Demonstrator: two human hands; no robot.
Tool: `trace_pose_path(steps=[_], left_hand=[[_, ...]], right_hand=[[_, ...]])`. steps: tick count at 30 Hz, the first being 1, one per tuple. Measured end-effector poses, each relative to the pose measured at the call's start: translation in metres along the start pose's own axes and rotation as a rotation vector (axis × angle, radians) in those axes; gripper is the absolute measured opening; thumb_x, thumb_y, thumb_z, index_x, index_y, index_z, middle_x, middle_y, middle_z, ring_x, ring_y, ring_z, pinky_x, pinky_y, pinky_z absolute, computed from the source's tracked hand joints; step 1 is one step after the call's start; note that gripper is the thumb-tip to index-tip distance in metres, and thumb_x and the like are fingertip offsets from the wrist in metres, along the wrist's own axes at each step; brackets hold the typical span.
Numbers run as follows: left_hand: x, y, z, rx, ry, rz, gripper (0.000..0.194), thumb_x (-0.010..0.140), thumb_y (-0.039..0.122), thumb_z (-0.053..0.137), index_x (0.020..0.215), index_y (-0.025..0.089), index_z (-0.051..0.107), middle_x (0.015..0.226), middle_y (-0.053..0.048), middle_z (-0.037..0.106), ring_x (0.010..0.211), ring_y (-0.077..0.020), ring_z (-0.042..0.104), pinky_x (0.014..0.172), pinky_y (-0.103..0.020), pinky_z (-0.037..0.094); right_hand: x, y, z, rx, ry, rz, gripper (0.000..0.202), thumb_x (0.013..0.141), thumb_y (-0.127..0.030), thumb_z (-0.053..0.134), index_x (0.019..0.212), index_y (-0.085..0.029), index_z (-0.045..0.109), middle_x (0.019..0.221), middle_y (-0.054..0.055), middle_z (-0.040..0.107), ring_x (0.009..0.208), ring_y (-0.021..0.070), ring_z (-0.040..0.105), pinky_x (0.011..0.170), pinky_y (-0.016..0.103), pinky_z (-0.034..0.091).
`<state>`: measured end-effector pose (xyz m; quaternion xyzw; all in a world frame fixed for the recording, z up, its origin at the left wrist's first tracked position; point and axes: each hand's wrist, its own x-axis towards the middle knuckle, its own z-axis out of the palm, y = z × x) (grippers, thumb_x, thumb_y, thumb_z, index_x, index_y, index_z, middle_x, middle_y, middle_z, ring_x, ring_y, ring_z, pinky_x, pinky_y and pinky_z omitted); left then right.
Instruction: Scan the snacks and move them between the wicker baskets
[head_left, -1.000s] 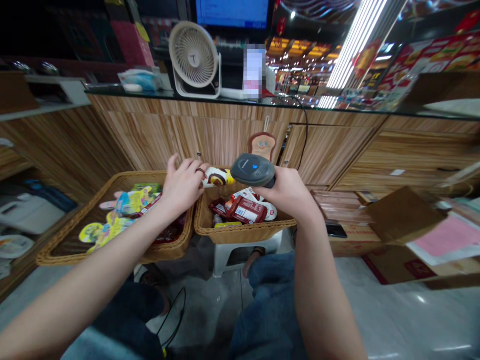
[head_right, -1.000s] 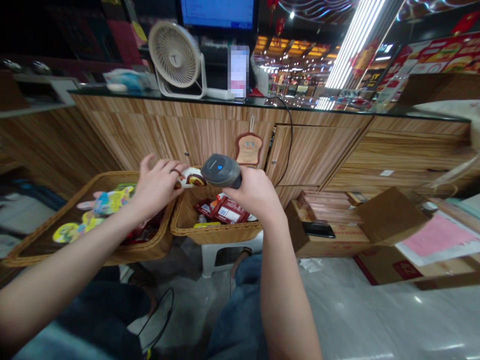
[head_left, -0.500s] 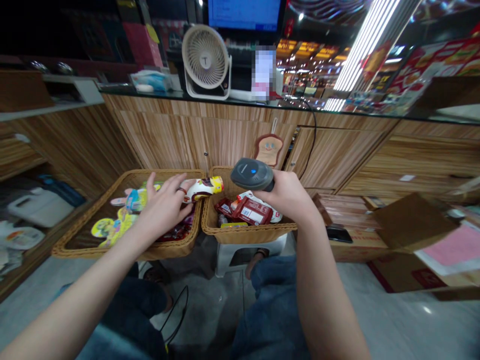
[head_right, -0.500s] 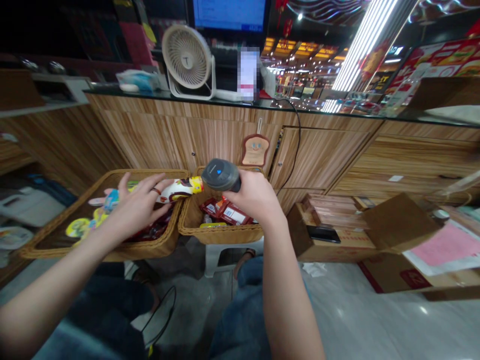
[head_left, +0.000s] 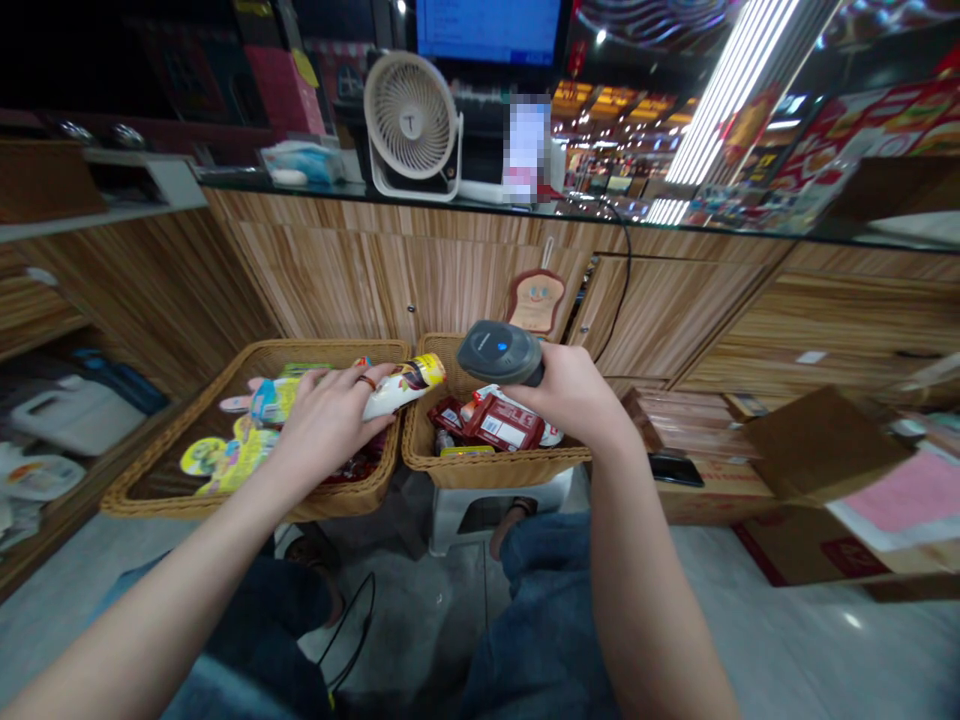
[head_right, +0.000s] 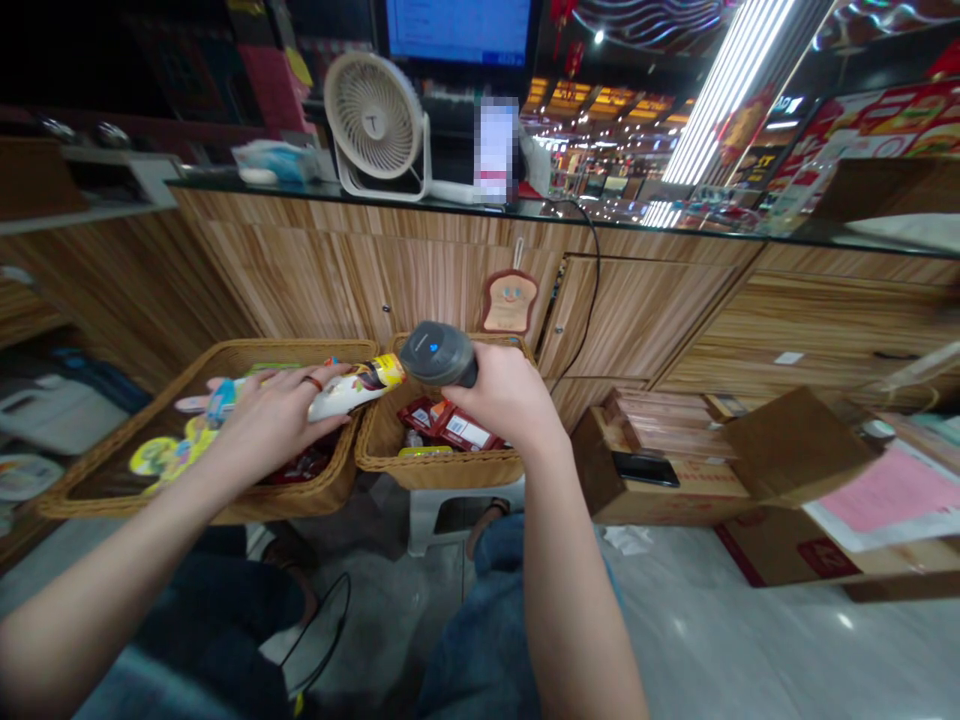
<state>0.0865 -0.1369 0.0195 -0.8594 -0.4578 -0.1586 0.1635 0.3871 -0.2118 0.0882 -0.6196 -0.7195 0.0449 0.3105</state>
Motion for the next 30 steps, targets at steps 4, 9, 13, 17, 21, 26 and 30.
trace_pose_path(steps=[4,9,13,17,21,26,30], left_hand=[[0.012,0.003,0.004,-0.011,0.092,0.022,0.061,0.094,0.028,0.059,0.154,0.020,0.054,0.142,-0.019,0.069,0.131,-0.0413,0.062,0.115,-0.062,0.036],[0.017,0.007,0.007,0.006,0.088,0.067,0.057,0.097,0.030,0.060,0.153,0.021,0.055,0.151,-0.019,0.064,0.138,-0.0404,0.058,0.123,-0.067,0.026],[0.007,0.015,0.001,0.013,0.125,0.086,0.040,0.105,0.034,0.052,0.138,0.020,0.068,0.146,-0.018,0.067,0.135,-0.0386,0.060,0.123,-0.066,0.028],[0.002,0.019,-0.007,-0.004,0.130,0.077,0.036,0.105,0.035,0.054,0.134,0.021,0.070,0.125,-0.015,0.073,0.119,-0.0353,0.065,0.115,-0.060,0.039],[0.003,0.017,-0.008,0.042,0.090,0.087,0.043,0.099,0.035,0.065,0.138,0.018,0.068,0.135,-0.020,0.067,0.126,-0.0399,0.060,0.108,-0.059,0.043],[0.008,0.012,-0.004,0.026,0.060,0.077,0.042,0.097,0.034,0.068,0.137,0.021,0.068,0.136,-0.018,0.072,0.124,-0.0398,0.065,0.119,-0.063,0.033],[0.010,0.011,0.003,0.013,0.113,0.063,0.048,0.097,0.029,0.065,0.144,0.025,0.062,0.136,-0.014,0.073,0.126,-0.0381,0.065,0.122,-0.064,0.028]], right_hand=[[0.000,0.000,0.000,0.000,0.007,-0.015,0.014,0.082,-0.024,0.078,0.094,-0.017,0.078,0.093,0.011,0.082,0.090,0.0303,0.078,0.077,0.034,0.053],[0.000,0.000,0.000,0.015,-0.004,-0.006,0.016,0.083,-0.024,0.078,0.097,-0.016,0.079,0.094,0.012,0.082,0.090,0.0307,0.078,0.077,0.035,0.054],[-0.001,0.001,0.001,0.004,0.005,-0.020,0.017,0.082,-0.024,0.078,0.098,-0.016,0.079,0.093,0.011,0.082,0.091,0.0305,0.077,0.078,0.035,0.053],[-0.001,0.000,0.001,0.014,-0.005,-0.021,0.016,0.083,-0.023,0.077,0.097,-0.015,0.079,0.094,0.012,0.082,0.090,0.0303,0.078,0.077,0.034,0.052],[-0.001,-0.003,0.000,0.014,-0.018,-0.015,0.014,0.084,-0.023,0.078,0.096,-0.016,0.079,0.093,0.011,0.082,0.088,0.0293,0.078,0.075,0.033,0.051],[0.000,-0.003,-0.002,-0.007,-0.029,-0.007,0.014,0.084,-0.023,0.079,0.097,-0.016,0.079,0.094,0.011,0.083,0.090,0.0305,0.078,0.076,0.034,0.052],[-0.001,0.000,0.000,-0.013,-0.077,-0.014,0.018,0.085,-0.024,0.081,0.101,-0.016,0.080,0.099,0.012,0.084,0.095,0.0316,0.079,0.079,0.034,0.054]])
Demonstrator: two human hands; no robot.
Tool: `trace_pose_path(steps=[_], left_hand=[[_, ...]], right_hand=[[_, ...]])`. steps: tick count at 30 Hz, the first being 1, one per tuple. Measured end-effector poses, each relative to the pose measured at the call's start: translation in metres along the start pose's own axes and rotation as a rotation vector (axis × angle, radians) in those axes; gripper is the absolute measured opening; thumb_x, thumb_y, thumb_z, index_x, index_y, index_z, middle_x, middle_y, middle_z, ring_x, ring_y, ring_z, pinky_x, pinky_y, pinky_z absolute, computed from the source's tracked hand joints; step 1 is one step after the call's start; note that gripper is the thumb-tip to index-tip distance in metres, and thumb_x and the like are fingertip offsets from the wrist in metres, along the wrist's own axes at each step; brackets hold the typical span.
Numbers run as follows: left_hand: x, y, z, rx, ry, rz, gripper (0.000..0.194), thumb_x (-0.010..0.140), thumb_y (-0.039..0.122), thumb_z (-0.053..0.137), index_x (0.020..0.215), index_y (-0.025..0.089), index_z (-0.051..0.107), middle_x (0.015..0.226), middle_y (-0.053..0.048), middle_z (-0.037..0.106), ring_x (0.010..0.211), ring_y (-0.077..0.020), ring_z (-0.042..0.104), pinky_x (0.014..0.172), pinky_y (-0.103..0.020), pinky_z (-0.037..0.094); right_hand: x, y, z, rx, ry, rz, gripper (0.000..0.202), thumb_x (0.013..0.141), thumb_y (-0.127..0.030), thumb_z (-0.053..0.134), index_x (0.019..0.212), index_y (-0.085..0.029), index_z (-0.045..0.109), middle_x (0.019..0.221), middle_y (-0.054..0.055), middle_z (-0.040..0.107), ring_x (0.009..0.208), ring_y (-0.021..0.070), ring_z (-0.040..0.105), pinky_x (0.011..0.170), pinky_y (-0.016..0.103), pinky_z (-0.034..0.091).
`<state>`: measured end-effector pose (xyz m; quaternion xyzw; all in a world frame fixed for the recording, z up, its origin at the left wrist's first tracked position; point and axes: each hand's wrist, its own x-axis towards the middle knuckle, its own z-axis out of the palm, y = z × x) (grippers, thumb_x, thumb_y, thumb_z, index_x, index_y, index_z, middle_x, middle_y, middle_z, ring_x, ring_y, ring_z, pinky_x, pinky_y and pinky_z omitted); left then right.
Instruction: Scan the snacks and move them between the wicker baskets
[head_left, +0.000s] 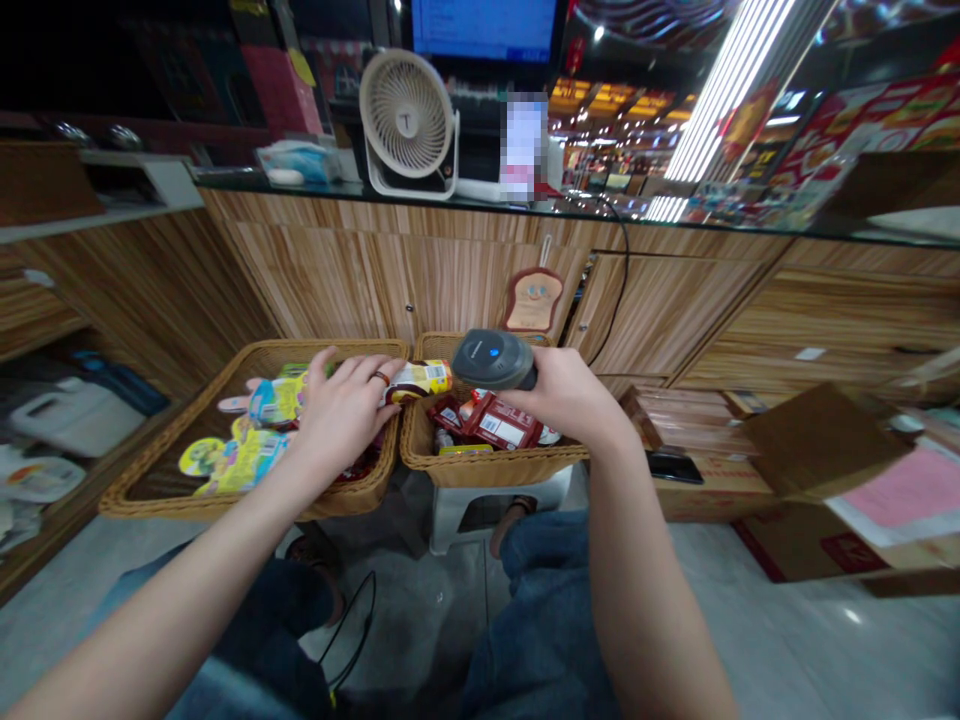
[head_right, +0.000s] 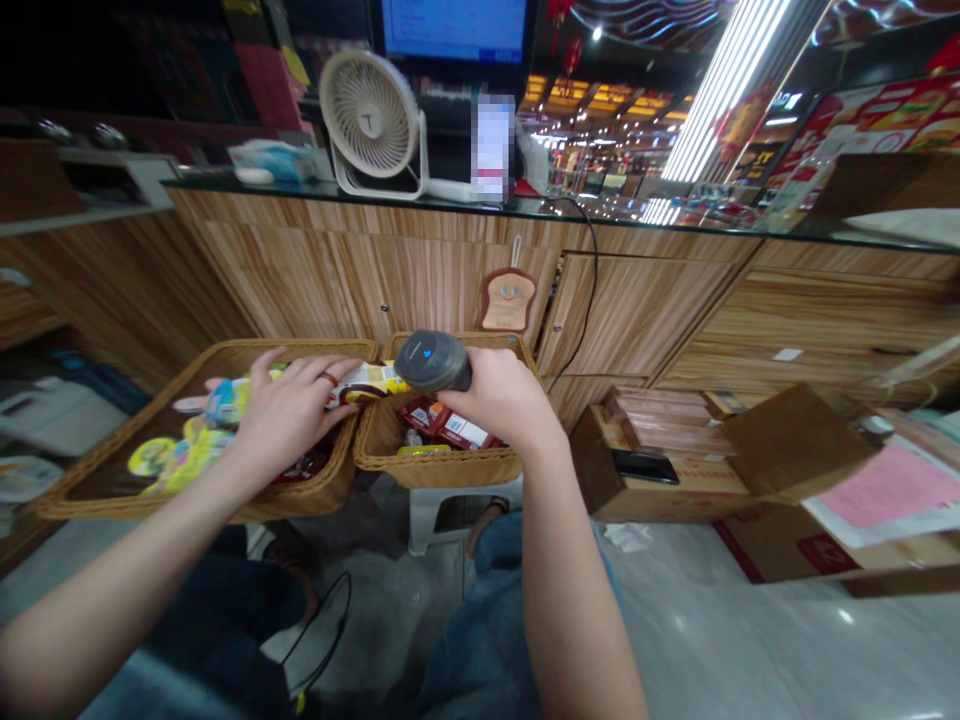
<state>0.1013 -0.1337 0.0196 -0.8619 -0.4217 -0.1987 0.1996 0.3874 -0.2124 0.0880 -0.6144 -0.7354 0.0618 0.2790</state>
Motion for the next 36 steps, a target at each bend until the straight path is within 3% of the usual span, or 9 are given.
trace_pose_path(steps=[4,11,19,23,26,30,33,34,36], left_hand=[[-0.003,0.001,0.007,-0.005,0.052,-0.027,0.051,0.099,0.026,0.062,0.150,0.030,0.056,0.145,-0.013,0.069,0.133,-0.0375,0.061,0.122,-0.065,0.027],[-0.007,0.002,0.010,-0.005,0.047,-0.023,0.046,0.099,0.027,0.062,0.145,0.024,0.060,0.148,-0.015,0.066,0.134,-0.0389,0.060,0.122,-0.065,0.027],[-0.007,0.000,0.015,-0.006,0.045,-0.048,0.052,0.100,0.026,0.058,0.152,0.025,0.052,0.152,-0.018,0.063,0.137,-0.0391,0.058,0.118,-0.065,0.032],[-0.008,-0.010,0.012,-0.021,0.023,-0.013,0.050,0.101,0.030,0.059,0.151,0.027,0.053,0.148,-0.015,0.067,0.135,-0.0377,0.060,0.122,-0.066,0.027],[-0.008,-0.029,0.005,-0.025,0.041,-0.034,0.048,0.104,0.034,0.054,0.151,0.029,0.053,0.150,-0.012,0.066,0.138,-0.0357,0.059,0.127,-0.068,0.018],[-0.007,-0.075,-0.001,0.015,0.059,-0.140,0.051,0.108,0.044,0.040,0.154,0.024,0.052,0.156,-0.012,0.061,0.144,-0.0346,0.055,0.130,-0.068,0.008],[-0.009,-0.117,0.007,0.007,0.070,-0.156,0.054,0.109,0.049,0.030,0.147,0.025,0.060,0.156,-0.011,0.062,0.149,-0.0343,0.051,0.129,-0.069,-0.005],[-0.010,-0.130,0.013,0.003,0.035,-0.140,0.056,0.110,0.049,0.027,0.144,0.023,0.063,0.159,-0.009,0.059,0.153,-0.0351,0.047,0.128,-0.071,-0.006],[-0.013,-0.151,0.025,-0.003,-0.007,-0.139,0.061,0.110,0.049,0.022,0.130,0.019,0.072,0.150,-0.006,0.067,0.149,-0.0371,0.051,0.126,-0.075,-0.002]], right_hand=[[-0.001,0.002,0.002,-0.013,-0.046,0.001,0.017,0.085,-0.025,0.082,0.100,-0.017,0.081,0.101,0.012,0.084,0.097,0.0327,0.079,0.080,0.034,0.055],[-0.001,0.004,0.002,-0.032,-0.080,-0.005,0.017,0.084,-0.029,0.083,0.095,-0.016,0.081,0.095,0.012,0.083,0.093,0.0330,0.079,0.075,0.033,0.055],[0.001,0.003,0.004,-0.016,-0.040,-0.011,0.018,0.084,-0.025,0.082,0.101,-0.016,0.081,0.099,0.012,0.084,0.095,0.0322,0.079,0.079,0.034,0.056],[0.001,-0.001,0.004,0.008,0.002,-0.021,0.020,0.083,-0.023,0.083,0.102,-0.018,0.080,0.098,0.011,0.083,0.095,0.0306,0.079,0.080,0.033,0.057],[0.002,-0.001,0.004,0.022,-0.006,-0.021,0.018,0.084,-0.024,0.081,0.101,-0.018,0.080,0.098,0.011,0.083,0.094,0.0303,0.079,0.081,0.034,0.056],[0.003,0.000,0.004,0.035,-0.013,-0.013,0.018,0.085,-0.026,0.079,0.100,-0.016,0.080,0.097,0.011,0.083,0.094,0.0318,0.078,0.081,0.037,0.055],[0.003,0.000,0.004,0.035,-0.011,0.000,0.018,0.083,-0.025,0.078,0.098,-0.014,0.080,0.094,0.011,0.082,0.093,0.0316,0.078,0.080,0.037,0.055],[0.003,-0.001,0.004,0.033,-0.013,0.003,0.017,0.084,-0.025,0.077,0.096,-0.014,0.079,0.093,0.011,0.082,0.092,0.0312,0.078,0.079,0.037,0.054],[0.003,-0.002,0.004,0.031,-0.012,0.004,0.015,0.084,-0.025,0.077,0.095,-0.014,0.079,0.092,0.011,0.082,0.090,0.0305,0.078,0.078,0.036,0.054]])
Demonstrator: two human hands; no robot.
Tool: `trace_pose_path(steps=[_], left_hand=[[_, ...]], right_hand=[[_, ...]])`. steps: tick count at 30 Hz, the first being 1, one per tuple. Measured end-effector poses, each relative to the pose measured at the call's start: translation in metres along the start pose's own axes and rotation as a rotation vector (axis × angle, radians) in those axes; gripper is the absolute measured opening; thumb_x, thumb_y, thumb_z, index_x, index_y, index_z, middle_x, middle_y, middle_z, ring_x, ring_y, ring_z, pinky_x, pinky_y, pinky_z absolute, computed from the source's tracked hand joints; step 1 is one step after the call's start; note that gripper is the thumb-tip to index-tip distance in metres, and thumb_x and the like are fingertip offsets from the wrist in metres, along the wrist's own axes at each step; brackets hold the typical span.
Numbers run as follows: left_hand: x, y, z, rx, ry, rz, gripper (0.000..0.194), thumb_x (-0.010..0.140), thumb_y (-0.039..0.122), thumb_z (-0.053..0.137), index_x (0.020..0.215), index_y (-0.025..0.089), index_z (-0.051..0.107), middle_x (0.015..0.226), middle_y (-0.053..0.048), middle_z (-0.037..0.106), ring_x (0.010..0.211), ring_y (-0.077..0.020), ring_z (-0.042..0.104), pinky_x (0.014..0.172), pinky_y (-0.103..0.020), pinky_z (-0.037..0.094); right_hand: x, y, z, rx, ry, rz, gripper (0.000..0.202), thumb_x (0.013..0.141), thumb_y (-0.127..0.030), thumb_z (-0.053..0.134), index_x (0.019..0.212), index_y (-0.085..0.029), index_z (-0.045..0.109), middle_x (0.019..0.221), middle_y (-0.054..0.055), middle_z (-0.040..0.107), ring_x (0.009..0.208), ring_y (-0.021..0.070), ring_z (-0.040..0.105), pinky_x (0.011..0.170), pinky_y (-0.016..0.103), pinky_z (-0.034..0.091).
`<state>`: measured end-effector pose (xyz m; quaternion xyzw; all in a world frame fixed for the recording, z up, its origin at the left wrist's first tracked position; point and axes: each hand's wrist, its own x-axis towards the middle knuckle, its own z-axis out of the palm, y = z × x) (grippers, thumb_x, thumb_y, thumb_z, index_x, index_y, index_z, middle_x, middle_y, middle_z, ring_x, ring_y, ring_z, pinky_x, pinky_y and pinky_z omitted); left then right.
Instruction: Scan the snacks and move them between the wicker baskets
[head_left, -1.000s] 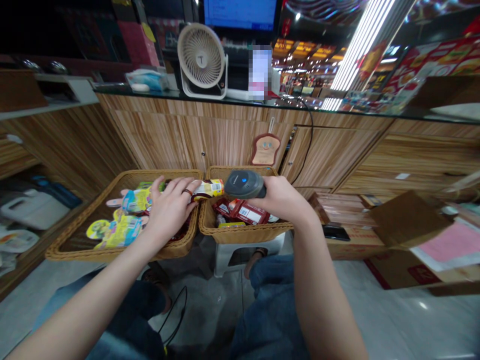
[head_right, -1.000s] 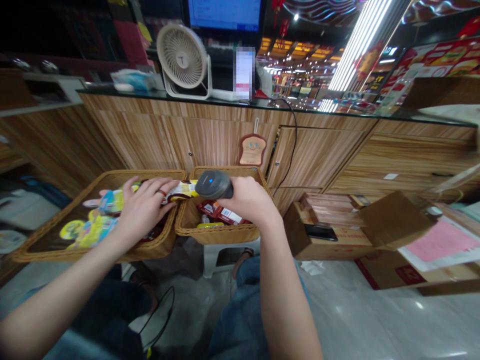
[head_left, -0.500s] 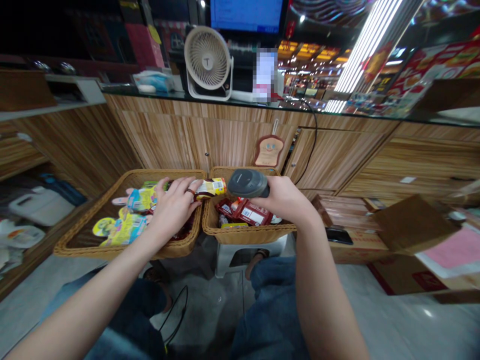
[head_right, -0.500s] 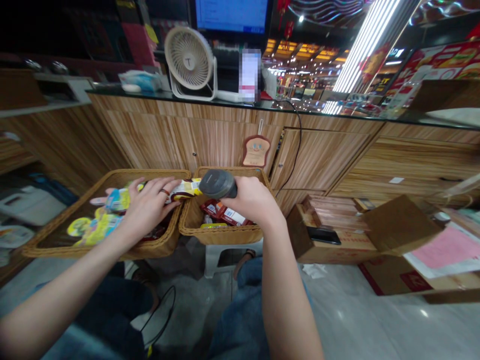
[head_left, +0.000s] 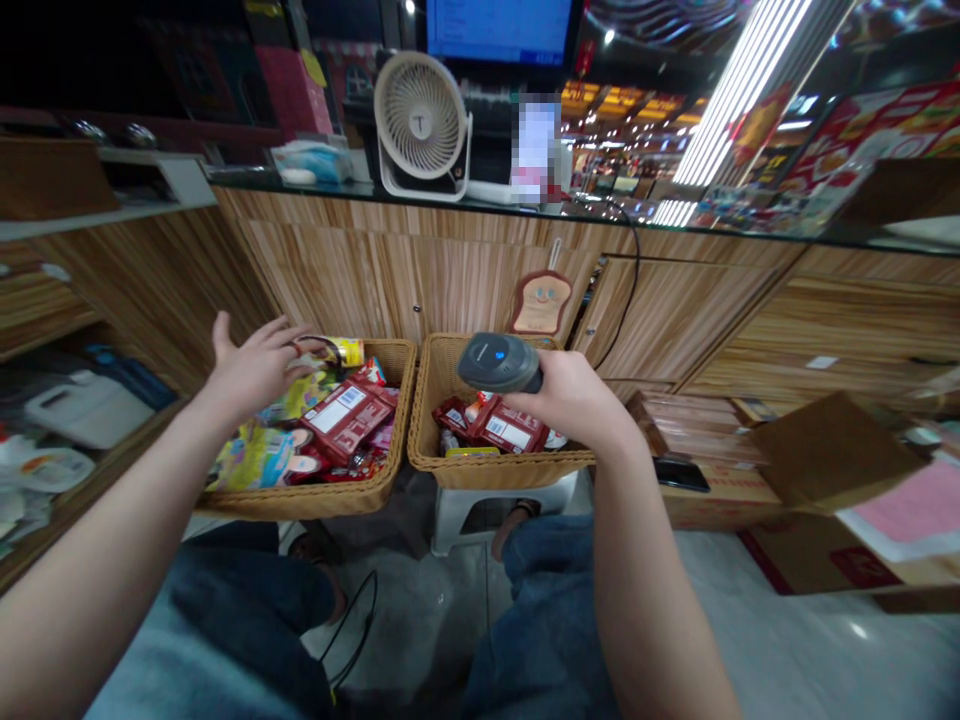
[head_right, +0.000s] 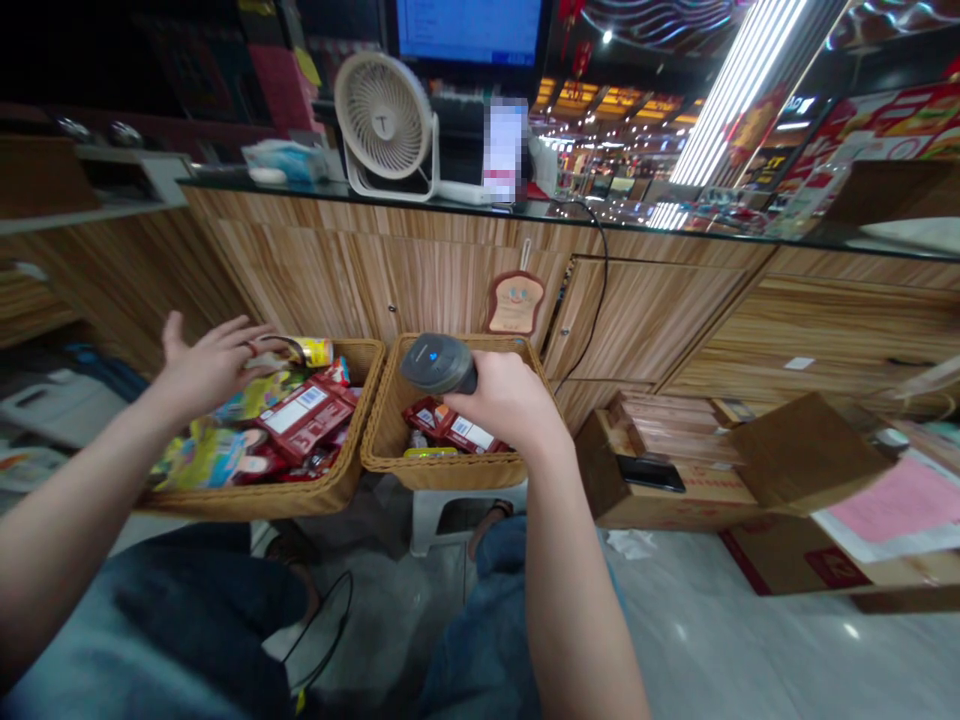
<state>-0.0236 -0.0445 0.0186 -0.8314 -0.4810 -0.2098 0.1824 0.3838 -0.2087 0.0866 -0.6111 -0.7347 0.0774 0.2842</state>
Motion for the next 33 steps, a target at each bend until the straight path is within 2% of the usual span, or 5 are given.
trace_pose_path(steps=[5,12,20,24,33], left_hand=[[0.001,-0.002,0.014,-0.050,-0.145,-0.040,0.043,0.105,0.034,0.038,0.120,0.021,0.076,0.134,-0.009,0.077,0.136,-0.0356,0.062,0.124,-0.079,-0.001],[0.023,0.067,0.009,-0.186,-0.218,0.087,0.031,0.103,0.032,0.052,0.125,0.024,0.073,0.140,-0.009,0.073,0.136,-0.0315,0.061,0.128,-0.066,0.015],[0.053,0.179,0.037,-0.346,-0.380,0.514,0.050,0.093,0.037,0.073,0.141,0.027,0.065,0.147,-0.012,0.068,0.142,-0.0317,0.057,0.129,-0.062,0.013],[0.073,0.224,0.048,-0.317,-0.544,0.556,0.070,0.080,0.039,0.086,0.144,0.023,0.063,0.156,-0.016,0.061,0.148,-0.0359,0.050,0.129,-0.058,0.023],[0.088,0.260,0.067,-0.165,-0.786,0.547,0.099,0.066,0.036,0.089,0.155,0.019,0.049,0.160,-0.021,0.054,0.149,-0.0408,0.048,0.126,-0.064,0.027]], right_hand=[[-0.001,0.000,-0.001,-0.004,0.031,-0.008,0.016,0.084,-0.024,0.078,0.098,-0.015,0.079,0.091,0.010,0.081,0.089,0.0296,0.077,0.076,0.034,0.053],[-0.002,0.004,-0.003,-0.018,0.064,0.020,0.016,0.083,-0.024,0.080,0.096,-0.016,0.079,0.095,0.011,0.083,0.091,0.0310,0.078,0.078,0.035,0.053],[-0.004,0.006,-0.005,-0.018,0.107,0.009,0.017,0.084,-0.025,0.079,0.098,-0.016,0.079,0.094,0.010,0.083,0.091,0.0302,0.078,0.077,0.033,0.053],[-0.005,0.009,-0.007,-0.005,0.107,-0.011,0.015,0.085,-0.024,0.079,0.097,-0.016,0.079,0.094,0.010,0.083,0.091,0.0300,0.078,0.076,0.032,0.052],[-0.008,0.011,-0.008,-0.014,0.125,0.032,0.016,0.083,-0.025,0.079,0.097,-0.016,0.080,0.090,0.009,0.082,0.087,0.0280,0.077,0.076,0.032,0.052]])
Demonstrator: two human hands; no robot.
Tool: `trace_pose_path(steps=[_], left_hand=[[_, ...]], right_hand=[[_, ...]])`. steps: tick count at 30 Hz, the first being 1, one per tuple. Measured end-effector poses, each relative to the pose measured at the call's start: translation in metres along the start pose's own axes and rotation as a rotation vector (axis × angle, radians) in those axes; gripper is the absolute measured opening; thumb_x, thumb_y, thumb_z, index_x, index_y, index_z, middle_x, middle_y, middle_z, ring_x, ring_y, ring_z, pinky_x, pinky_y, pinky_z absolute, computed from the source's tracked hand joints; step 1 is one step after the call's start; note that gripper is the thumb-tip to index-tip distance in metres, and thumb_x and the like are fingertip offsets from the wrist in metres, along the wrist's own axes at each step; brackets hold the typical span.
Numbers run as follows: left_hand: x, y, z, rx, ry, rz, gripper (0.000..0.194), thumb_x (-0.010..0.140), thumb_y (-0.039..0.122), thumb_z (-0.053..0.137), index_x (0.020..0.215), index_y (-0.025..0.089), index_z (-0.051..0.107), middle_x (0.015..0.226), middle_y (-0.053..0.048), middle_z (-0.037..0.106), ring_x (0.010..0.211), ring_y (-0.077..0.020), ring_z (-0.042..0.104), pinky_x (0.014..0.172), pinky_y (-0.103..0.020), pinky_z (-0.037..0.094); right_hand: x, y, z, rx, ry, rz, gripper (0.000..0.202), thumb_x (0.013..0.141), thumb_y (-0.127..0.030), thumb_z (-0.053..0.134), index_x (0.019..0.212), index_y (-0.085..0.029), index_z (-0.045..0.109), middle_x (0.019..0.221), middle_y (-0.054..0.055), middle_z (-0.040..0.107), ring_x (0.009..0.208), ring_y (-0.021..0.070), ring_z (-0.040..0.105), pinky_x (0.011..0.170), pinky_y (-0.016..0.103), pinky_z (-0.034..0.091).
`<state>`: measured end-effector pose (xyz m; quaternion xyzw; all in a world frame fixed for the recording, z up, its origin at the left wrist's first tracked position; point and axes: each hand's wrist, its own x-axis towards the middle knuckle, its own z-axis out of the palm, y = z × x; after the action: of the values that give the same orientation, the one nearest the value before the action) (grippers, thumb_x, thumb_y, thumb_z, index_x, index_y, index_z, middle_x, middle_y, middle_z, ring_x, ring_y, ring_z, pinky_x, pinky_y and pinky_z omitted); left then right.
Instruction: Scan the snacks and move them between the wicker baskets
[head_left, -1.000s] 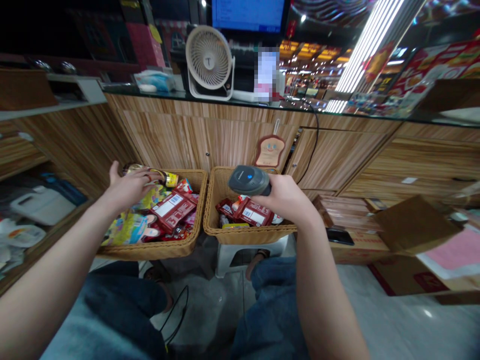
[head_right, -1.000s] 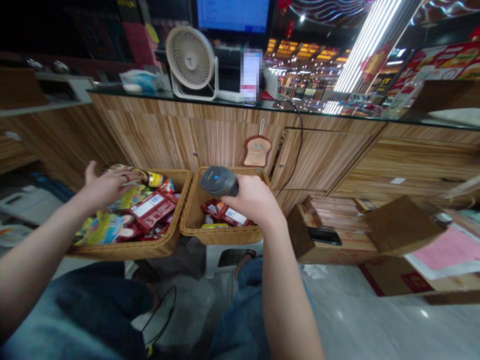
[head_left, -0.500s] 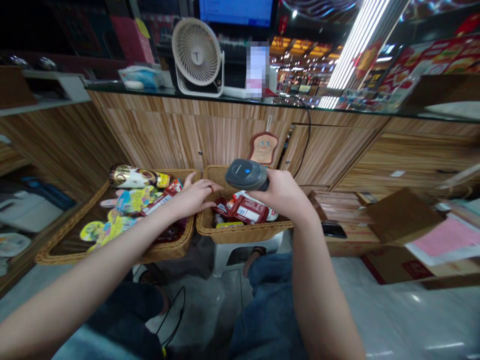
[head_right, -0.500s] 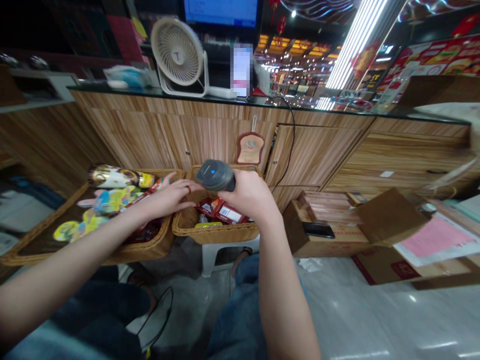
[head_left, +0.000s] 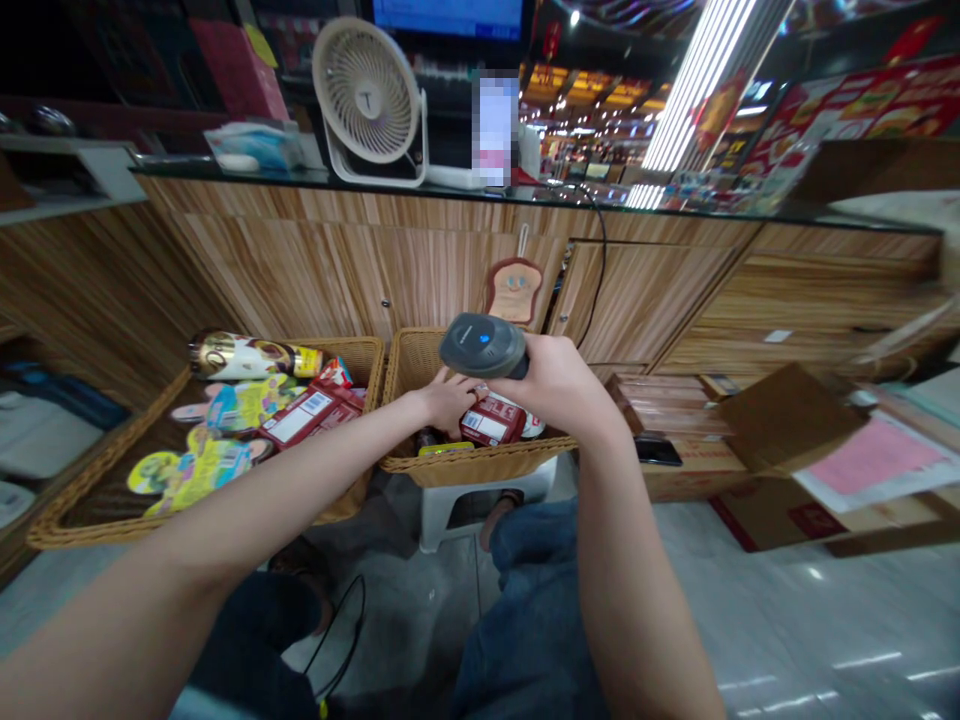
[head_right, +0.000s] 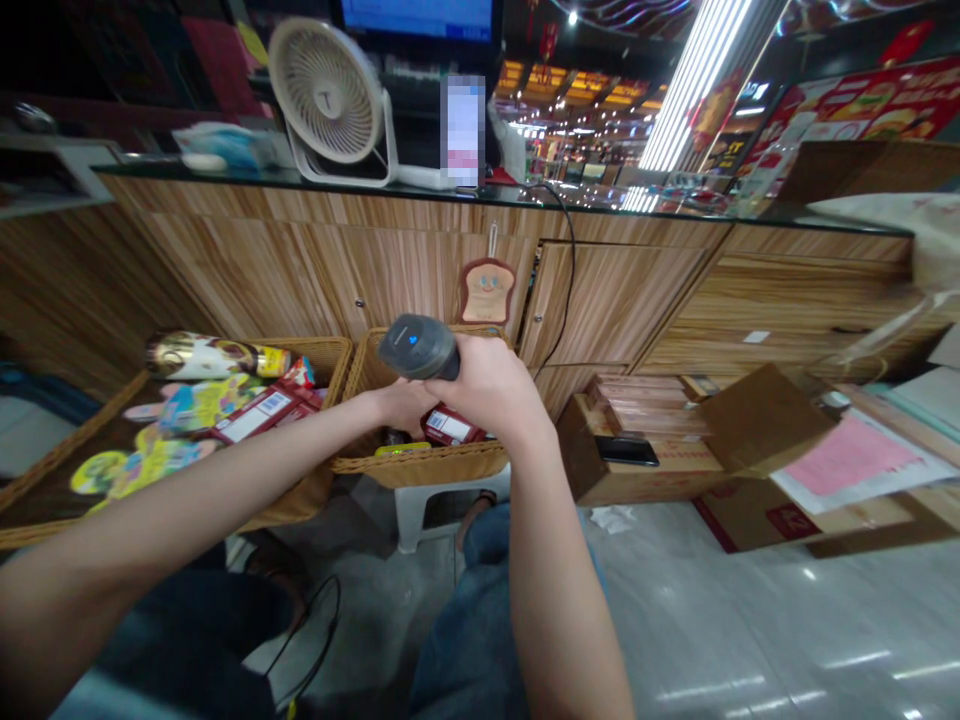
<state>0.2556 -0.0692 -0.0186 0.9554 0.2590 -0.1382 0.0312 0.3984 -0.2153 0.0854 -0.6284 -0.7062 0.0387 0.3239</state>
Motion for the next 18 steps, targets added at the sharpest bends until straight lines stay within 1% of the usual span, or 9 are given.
trace_pose_path(steps=[3,6,10,12,14,16,18], left_hand=[[0.001,-0.001,0.001,-0.022,0.003,0.002,0.099,0.064,0.037,0.089,0.153,0.017,0.050,0.157,-0.022,0.056,0.148,-0.0417,0.049,0.125,-0.063,0.030],[0.000,-0.004,0.000,-0.007,0.019,0.019,0.094,0.062,0.036,0.088,0.149,0.018,0.055,0.153,-0.020,0.060,0.149,-0.0415,0.047,0.126,-0.059,0.031],[-0.005,-0.009,-0.004,0.014,0.091,0.028,0.091,0.060,0.039,0.090,0.143,0.017,0.061,0.153,-0.019,0.061,0.149,-0.0421,0.047,0.127,-0.057,0.030],[-0.011,-0.012,-0.007,0.022,0.155,0.026,0.088,0.060,0.038,0.090,0.141,0.016,0.062,0.151,-0.019,0.062,0.149,-0.0428,0.047,0.127,-0.055,0.030],[-0.021,-0.015,-0.011,0.038,0.246,0.020,0.093,0.060,0.035,0.091,0.145,0.014,0.059,0.156,-0.021,0.057,0.152,-0.0434,0.044,0.128,-0.054,0.028],[-0.034,-0.017,-0.014,0.070,0.349,-0.004,0.100,0.062,0.032,0.090,0.153,0.012,0.052,0.165,-0.023,0.047,0.156,-0.0433,0.038,0.131,-0.056,0.022],[-0.052,-0.018,-0.017,0.111,0.448,-0.058,0.097,0.065,0.028,0.087,0.154,0.012,0.051,0.167,-0.024,0.043,0.157,-0.0431,0.035,0.132,-0.061,0.013]], right_hand=[[-0.001,0.002,0.000,0.001,0.006,-0.005,0.016,0.084,-0.026,0.079,0.096,-0.016,0.080,0.090,0.009,0.082,0.087,0.0274,0.077,0.075,0.032,0.052],[-0.001,0.001,0.000,0.001,0.009,-0.010,0.016,0.084,-0.027,0.078,0.096,-0.016,0.080,0.089,0.010,0.081,0.086,0.0279,0.077,0.074,0.032,0.052],[0.000,-0.001,-0.001,0.001,0.008,-0.003,0.016,0.082,-0.025,0.079,0.095,-0.015,0.080,0.091,0.011,0.082,0.088,0.0296,0.078,0.074,0.033,0.052],[0.001,-0.002,-0.001,0.015,0.001,-0.010,0.017,0.082,-0.025,0.080,0.097,-0.016,0.080,0.094,0.011,0.083,0.091,0.0302,0.078,0.076,0.033,0.053],[0.001,-0.001,-0.001,0.025,-0.003,-0.026,0.018,0.082,-0.025,0.082,0.098,-0.016,0.080,0.097,0.011,0.083,0.093,0.0304,0.079,0.077,0.033,0.054],[0.002,-0.001,0.000,0.025,-0.005,-0.035,0.018,0.084,-0.029,0.083,0.097,-0.017,0.079,0.096,0.011,0.083,0.092,0.0304,0.079,0.077,0.033,0.054],[0.002,-0.001,0.000,0.023,-0.010,-0.042,0.020,0.086,-0.032,0.083,0.099,-0.017,0.079,0.097,0.011,0.083,0.093,0.0303,0.079,0.077,0.033,0.054]])
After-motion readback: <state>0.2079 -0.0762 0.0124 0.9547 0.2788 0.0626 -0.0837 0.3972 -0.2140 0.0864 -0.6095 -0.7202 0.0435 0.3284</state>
